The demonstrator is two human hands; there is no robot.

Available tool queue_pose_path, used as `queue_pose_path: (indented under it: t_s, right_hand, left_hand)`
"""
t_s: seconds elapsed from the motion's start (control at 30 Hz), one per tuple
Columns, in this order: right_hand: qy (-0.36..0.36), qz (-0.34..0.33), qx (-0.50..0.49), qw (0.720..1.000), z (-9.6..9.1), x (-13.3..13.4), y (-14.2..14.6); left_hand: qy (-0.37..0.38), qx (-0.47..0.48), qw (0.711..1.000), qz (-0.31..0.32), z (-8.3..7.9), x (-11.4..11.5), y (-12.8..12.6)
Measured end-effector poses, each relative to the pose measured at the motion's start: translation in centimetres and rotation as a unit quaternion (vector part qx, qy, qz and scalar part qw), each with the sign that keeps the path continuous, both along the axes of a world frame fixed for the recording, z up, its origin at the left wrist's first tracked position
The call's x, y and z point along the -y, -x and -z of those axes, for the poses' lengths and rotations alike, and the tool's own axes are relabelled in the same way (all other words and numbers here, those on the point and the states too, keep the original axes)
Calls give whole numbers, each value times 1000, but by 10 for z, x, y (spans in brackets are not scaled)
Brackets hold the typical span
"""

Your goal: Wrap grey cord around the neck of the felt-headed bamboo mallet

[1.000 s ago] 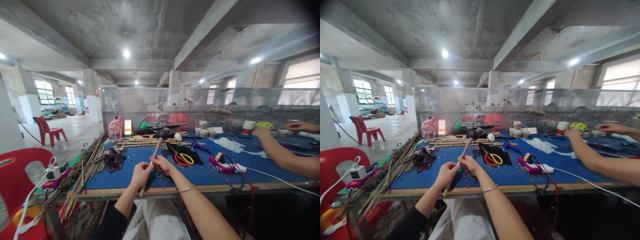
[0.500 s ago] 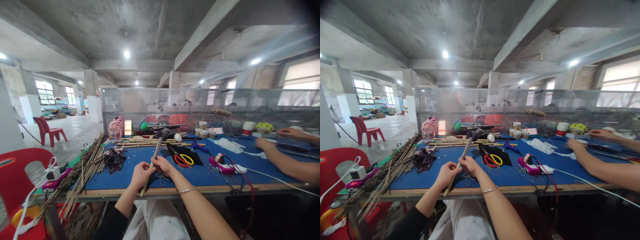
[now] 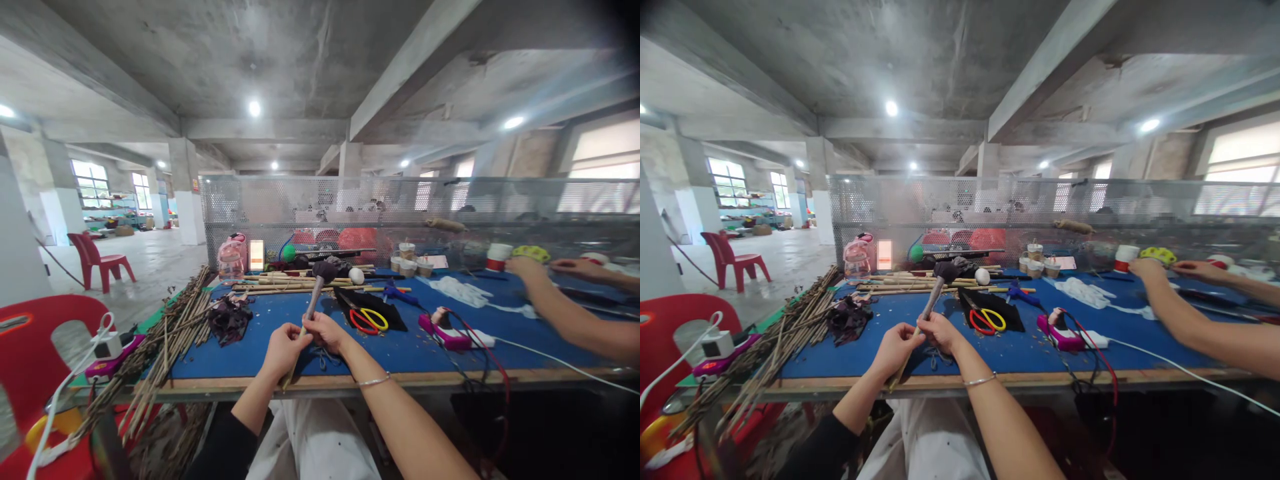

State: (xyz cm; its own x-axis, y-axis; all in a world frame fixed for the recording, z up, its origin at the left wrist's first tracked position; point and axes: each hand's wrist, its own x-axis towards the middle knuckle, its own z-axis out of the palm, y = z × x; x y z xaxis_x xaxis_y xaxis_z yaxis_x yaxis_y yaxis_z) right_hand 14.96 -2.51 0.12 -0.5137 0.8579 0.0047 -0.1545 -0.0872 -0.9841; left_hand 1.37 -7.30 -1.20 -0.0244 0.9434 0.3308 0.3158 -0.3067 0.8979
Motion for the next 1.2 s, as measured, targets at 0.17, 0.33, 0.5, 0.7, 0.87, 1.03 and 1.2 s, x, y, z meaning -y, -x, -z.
queue_pose_path:
  t_s: [0.17,0.33,0.5,0.7,0.87,1.03,1.2]
  right_hand:
    - [5,-29,-12,999,-2,1,-1]
    - [7,-33,-12,999,0,-1,-3]
    - [-2,-6,1,1000,5,-4,-1]
    - [-7,-24,-5,1000,3,-3,-1]
    - [-9,-28,-1,1000,-1,1,-1]
    - [-13,-10,-4,1000,-2,2,1]
    - [3,-24,-9,1000,-1,0,-2]
  left_hand:
    - [62,59,995,61,-1,-2,4]
    - [92,86,988,91,-2,-3,3]
    - [22,41,999,16,-1,0,-1]
    - [40,53,997,29,-1,1,1]
    - [36,37,996,74,0,-1,2]
    - [25,19,999,36,2,-2,2]
    - [24,28,998,43,1,-3,6]
